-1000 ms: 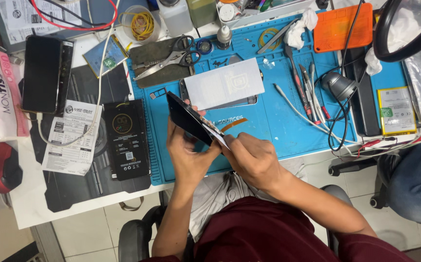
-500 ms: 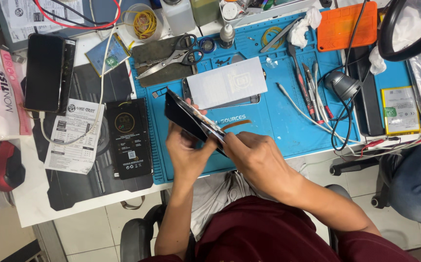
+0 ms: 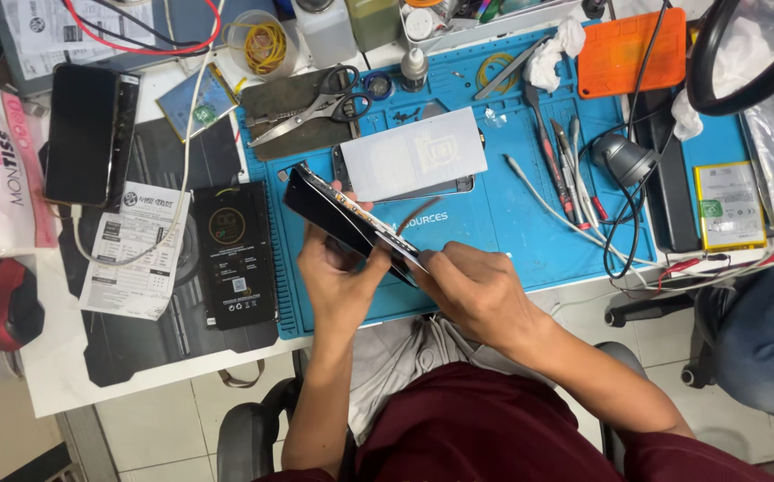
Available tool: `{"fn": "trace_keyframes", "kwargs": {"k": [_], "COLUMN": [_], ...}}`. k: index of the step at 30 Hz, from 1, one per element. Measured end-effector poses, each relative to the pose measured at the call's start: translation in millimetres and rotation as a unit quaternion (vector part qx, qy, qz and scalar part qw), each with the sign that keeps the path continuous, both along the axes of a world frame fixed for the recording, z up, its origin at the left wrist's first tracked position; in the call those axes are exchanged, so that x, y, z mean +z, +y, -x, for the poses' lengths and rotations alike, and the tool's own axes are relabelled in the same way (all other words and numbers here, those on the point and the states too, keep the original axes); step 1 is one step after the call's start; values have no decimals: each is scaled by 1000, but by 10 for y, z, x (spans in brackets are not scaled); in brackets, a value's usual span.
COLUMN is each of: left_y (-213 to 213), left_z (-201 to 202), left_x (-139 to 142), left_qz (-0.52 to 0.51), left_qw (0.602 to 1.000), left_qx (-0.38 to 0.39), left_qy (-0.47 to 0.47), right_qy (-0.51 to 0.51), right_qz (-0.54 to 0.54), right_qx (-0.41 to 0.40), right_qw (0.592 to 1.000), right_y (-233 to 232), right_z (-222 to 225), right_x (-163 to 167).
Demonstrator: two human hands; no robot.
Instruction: The person disassembles a smartphone to replace its screen. They heat the phone's edge with a heat gun, pry the screen open by hand, separate the broken display from the frame, and scrape old adhesive from the frame using a plastic card and a screwdriver.
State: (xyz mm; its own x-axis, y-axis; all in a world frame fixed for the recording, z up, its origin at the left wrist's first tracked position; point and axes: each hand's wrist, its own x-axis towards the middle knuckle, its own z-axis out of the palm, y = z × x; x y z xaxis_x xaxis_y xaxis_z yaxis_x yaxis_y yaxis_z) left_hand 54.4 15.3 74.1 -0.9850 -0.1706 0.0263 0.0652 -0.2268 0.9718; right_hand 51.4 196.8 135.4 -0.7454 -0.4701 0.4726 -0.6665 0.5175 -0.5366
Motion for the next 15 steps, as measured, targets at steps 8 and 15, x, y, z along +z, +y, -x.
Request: {"fn": "trace_keyframes", "kwargs": {"k": [8,15], "left_y": [33,48], "left_z": [-57,-152], "left_x": [55,111], "left_qz": [42,71], "left_qw": [999,996], "left_qx": [25,55], "left_qy": [-21,-4], "right_qy": [24,173], "right_qz": [59,-124], "right_qx": [14,-108], "right_qw": [998,971], "right_y": [-12,-295], "right_z": [101,1554], "right_x": [235,308]}}
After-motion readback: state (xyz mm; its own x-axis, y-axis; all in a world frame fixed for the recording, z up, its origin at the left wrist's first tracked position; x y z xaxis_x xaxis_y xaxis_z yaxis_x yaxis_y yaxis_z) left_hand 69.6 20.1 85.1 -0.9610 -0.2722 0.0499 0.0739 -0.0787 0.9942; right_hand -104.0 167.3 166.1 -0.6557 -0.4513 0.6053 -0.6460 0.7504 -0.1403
